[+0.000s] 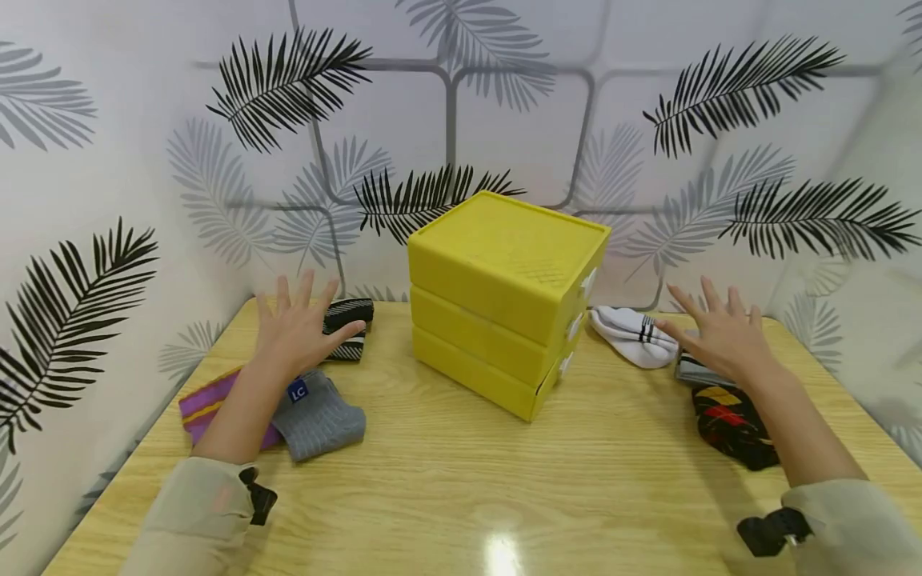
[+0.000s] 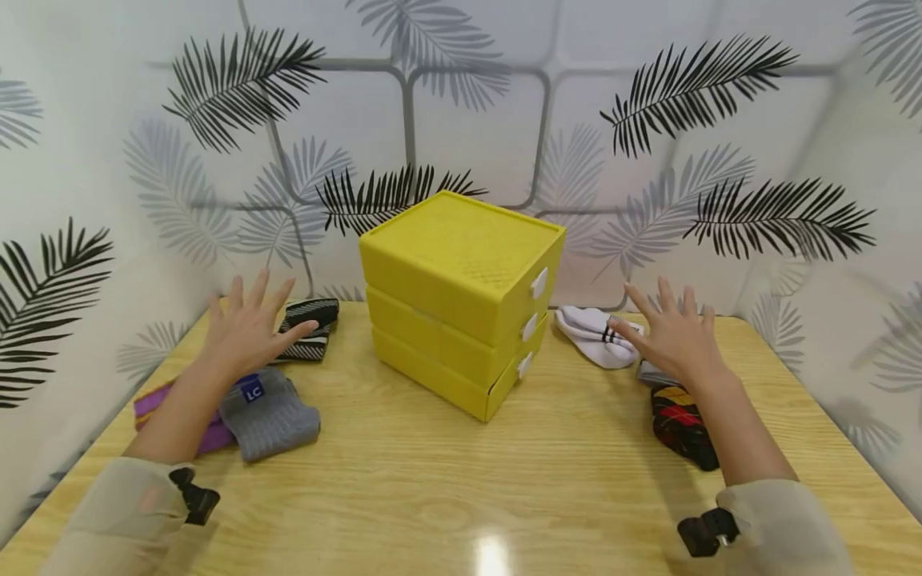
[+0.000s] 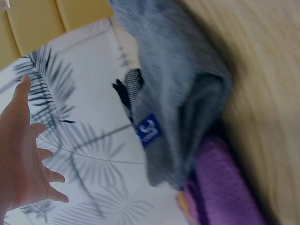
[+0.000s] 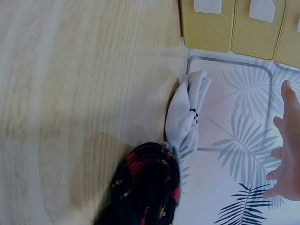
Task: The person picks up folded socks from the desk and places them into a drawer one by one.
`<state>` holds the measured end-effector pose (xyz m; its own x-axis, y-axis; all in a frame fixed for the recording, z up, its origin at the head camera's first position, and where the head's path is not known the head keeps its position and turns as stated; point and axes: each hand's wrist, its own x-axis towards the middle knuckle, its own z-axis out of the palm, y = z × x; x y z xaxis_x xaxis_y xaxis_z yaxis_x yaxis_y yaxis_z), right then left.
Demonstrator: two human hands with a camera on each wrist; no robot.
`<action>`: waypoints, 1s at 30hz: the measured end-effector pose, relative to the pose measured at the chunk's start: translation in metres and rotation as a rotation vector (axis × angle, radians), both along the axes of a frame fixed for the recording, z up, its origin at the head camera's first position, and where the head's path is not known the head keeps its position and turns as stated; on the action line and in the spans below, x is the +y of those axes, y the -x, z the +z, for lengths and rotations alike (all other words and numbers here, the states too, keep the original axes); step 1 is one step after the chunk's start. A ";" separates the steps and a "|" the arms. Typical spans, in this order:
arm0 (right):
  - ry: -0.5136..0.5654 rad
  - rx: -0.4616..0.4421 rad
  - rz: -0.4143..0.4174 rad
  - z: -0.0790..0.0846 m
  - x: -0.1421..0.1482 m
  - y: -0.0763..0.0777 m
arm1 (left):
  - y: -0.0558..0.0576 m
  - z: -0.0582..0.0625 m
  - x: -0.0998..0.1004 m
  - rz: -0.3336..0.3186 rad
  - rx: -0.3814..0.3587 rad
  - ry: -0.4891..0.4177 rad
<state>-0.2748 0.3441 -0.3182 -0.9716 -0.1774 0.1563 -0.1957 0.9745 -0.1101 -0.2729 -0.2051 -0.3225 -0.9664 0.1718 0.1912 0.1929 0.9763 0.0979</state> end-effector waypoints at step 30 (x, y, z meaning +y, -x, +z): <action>0.170 0.230 0.574 0.065 -0.099 0.041 | -0.032 0.049 0.211 -0.446 0.548 0.114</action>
